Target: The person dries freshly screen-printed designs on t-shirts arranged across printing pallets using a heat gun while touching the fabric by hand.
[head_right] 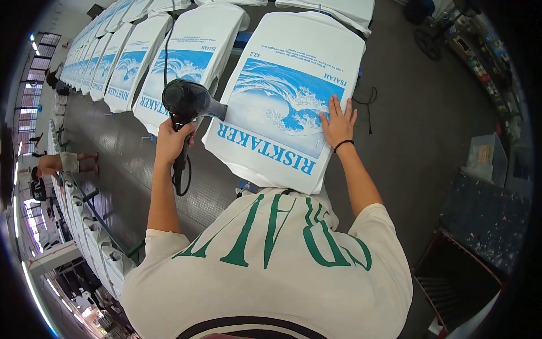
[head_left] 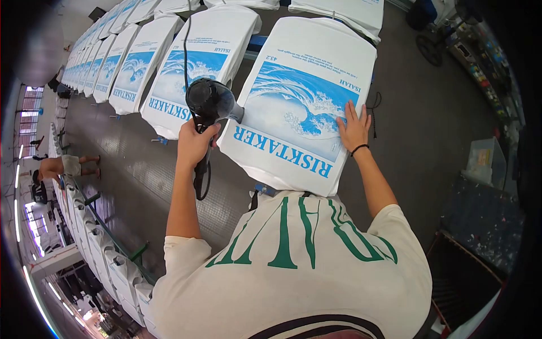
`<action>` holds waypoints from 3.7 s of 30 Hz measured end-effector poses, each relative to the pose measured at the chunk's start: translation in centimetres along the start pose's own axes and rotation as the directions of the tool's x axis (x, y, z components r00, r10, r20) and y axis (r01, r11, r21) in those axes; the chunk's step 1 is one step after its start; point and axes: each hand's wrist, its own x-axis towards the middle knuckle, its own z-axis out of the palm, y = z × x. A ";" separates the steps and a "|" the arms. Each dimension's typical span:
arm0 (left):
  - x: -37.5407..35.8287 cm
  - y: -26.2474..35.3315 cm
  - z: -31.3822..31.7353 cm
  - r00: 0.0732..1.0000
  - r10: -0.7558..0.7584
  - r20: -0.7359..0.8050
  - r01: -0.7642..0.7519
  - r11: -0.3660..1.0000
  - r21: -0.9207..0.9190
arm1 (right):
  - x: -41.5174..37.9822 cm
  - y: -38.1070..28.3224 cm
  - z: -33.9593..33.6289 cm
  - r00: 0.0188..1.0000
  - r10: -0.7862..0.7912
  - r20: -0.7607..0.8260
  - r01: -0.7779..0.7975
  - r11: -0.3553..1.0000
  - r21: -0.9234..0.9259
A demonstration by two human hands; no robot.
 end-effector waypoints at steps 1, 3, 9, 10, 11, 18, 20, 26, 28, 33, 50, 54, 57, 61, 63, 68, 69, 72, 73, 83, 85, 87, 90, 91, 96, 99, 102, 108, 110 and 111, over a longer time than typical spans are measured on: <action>-0.5 -0.2 -0.2 1.000 0.006 -0.003 -0.006 1.000 -0.001 | -0.3 0.3 0.2 1.000 -0.007 0.001 0.007 1.000 0.002; -1.7 -0.3 0.0 1.000 0.000 -0.029 -0.001 1.000 -0.027 | -1.2 1.0 0.7 0.981 -0.066 -0.181 0.088 0.989 0.116; -5.4 0.5 3.2 0.998 -0.025 0.062 0.032 0.992 -0.121 | -5.1 2.2 0.8 0.928 0.027 -0.371 0.141 0.897 0.419; -5.9 0.7 4.4 0.995 -0.017 0.094 0.028 0.993 -0.116 | -5.7 2.4 0.7 0.927 0.029 -0.373 0.141 0.896 0.421; -6.2 0.5 5.4 0.989 -0.044 0.143 0.061 0.991 -0.120 | -6.3 2.5 0.7 0.928 0.043 -0.369 0.136 0.885 0.445; -5.0 1.7 8.5 0.989 0.141 0.051 -0.142 0.990 0.002 | -10.6 4.2 0.0 0.903 0.124 -0.411 0.124 0.841 0.526; -2.7 1.8 8.1 0.988 0.148 0.032 -0.148 0.989 0.009 | -11.5 4.4 -0.2 0.905 0.143 -0.401 0.123 0.814 0.568; 0.7 4.4 9.8 0.987 0.142 0.074 -0.138 0.989 -0.052 | -12.7 4.1 0.1 0.921 0.204 -0.332 0.052 0.779 0.625; 0.9 4.8 10.3 0.973 0.118 0.196 -0.098 0.989 -0.107 | -12.6 4.0 0.6 0.931 0.226 -0.286 0.016 0.758 0.652; -2.2 5.4 12.3 0.930 0.070 0.361 -0.031 0.993 -0.112 | -12.6 3.2 0.5 0.898 0.252 -0.361 0.015 0.802 0.597; -8.4 1.9 7.1 0.996 -0.018 0.086 0.019 1.000 -0.014 | -10.6 2.2 1.1 0.888 0.171 -0.427 0.127 0.800 0.586; -10.0 3.4 11.8 0.955 -0.028 0.295 0.034 0.999 -0.014 | -10.7 2.2 0.6 0.884 0.187 -0.429 0.125 0.789 0.602; -9.8 4.5 15.0 0.908 0.003 0.418 0.044 0.994 -0.103 | -11.2 2.3 -0.5 0.849 0.238 -0.472 0.113 0.791 0.602; -8.3 6.3 17.4 0.941 0.157 0.299 -0.174 0.984 0.029 | -12.8 3.0 -1.4 0.816 0.290 -0.500 0.066 0.813 0.579; -6.8 7.4 17.5 0.926 0.156 0.343 -0.162 0.987 -0.011 | -13.6 3.5 -1.2 0.811 0.293 -0.507 0.062 0.818 0.572; -3.8 9.2 18.8 0.912 0.196 0.360 -0.189 0.980 -0.056 | -14.0 3.2 -0.2 0.829 0.272 -0.489 0.063 0.824 0.564; -2.7 9.5 19.3 0.908 0.210 0.363 -0.202 0.977 -0.061 | -13.8 3.0 0.1 0.845 0.267 -0.463 0.056 0.817 0.574; -0.1 11.3 20.0 0.890 0.205 0.407 -0.167 0.978 -0.126 | -12.1 1.8 0.0 0.872 0.226 -0.435 0.064 0.828 0.557; 0.6 11.7 20.3 0.883 0.190 0.429 -0.143 0.980 -0.138 | -11.4 1.4 -0.1 0.881 0.203 -0.426 0.064 0.843 0.534; 10.2 8.4 12.9 0.957 0.269 0.106 -0.274 0.961 0.046 | 0.4 -1.0 -0.9 0.994 0.030 -0.109 -0.011 0.985 0.170; 11.9 7.9 10.7 0.969 0.244 0.046 -0.247 0.966 0.074 | 2.0 -1.7 -1.0 0.999 0.051 0.005 -0.051 0.994 0.100; 13.1 7.6 9.5 0.975 0.224 0.004 -0.224 0.974 0.037 | 2.5 -2.0 -0.5 0.997 0.052 0.062 -0.055 0.997 0.048; 14.5 7.8 9.5 0.958 0.288 -0.008 -0.285 0.950 0.125 | 2.5 -2.6 -0.8 0.990 0.050 0.128 -0.051 0.999 0.003; 15.2 8.1 9.7 0.958 0.282 0.054 -0.286 0.953 0.100 | 2.3 -2.8 -0.9 0.989 0.044 0.143 -0.043 0.999 -0.006; 16.7 9.3 14.8 0.948 0.276 0.155 -0.260 0.958 -0.116 | 1.6 -2.3 -1.1 0.987 0.049 0.155 -0.054 0.998 0.028; 14.6 10.6 17.5 0.911 0.305 0.279 -0.254 0.945 -0.205 | 0.8 -1.0 -0.5 0.992 0.033 0.121 -0.039 0.998 0.051; 11.6 11.2 19.9 0.907 0.275 0.319 -0.217 0.954 -0.206 | 0.1 0.0 -0.9 0.995 -0.058 0.079 0.055 0.998 0.031; 0.7 9.8 18.3 0.959 0.154 0.238 -0.118 0.980 -0.160 | -0.8 3.5 -1.5 0.927 -0.152 -0.344 0.269 0.907 0.325; -2.4 7.9 16.5 0.968 0.125 0.218 -0.108 0.990 -0.087 | -2.2 5.0 -1.9 0.908 -0.096 -0.407 0.285 0.855 0.434; -4.5 7.3 15.5 0.969 0.104 0.222 -0.086 0.992 -0.090 | -3.0 5.6 -2.2 0.890 -0.077 -0.450 0.296 0.847 0.442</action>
